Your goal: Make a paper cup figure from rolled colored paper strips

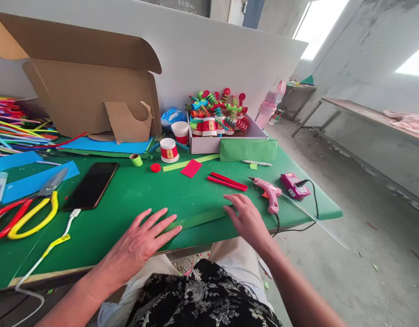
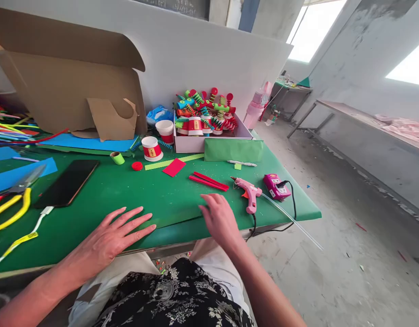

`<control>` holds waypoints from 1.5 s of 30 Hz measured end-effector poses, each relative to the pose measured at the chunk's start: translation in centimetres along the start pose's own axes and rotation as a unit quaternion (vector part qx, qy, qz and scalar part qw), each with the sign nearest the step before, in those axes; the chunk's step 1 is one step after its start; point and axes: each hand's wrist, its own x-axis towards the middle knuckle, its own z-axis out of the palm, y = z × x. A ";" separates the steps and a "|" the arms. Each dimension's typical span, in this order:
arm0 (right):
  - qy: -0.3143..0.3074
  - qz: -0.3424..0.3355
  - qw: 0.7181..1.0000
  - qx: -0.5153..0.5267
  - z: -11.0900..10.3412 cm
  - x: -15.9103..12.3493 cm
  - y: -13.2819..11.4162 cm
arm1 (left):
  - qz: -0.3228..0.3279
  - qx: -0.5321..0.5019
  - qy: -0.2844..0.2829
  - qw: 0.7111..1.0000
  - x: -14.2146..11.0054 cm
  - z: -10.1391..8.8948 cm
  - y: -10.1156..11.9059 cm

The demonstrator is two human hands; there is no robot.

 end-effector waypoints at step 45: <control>-0.014 0.077 0.992 -0.100 0.9 -1.1 2.2 | -0.081 0.059 -0.015 0.995 5.1 -1.1 7.2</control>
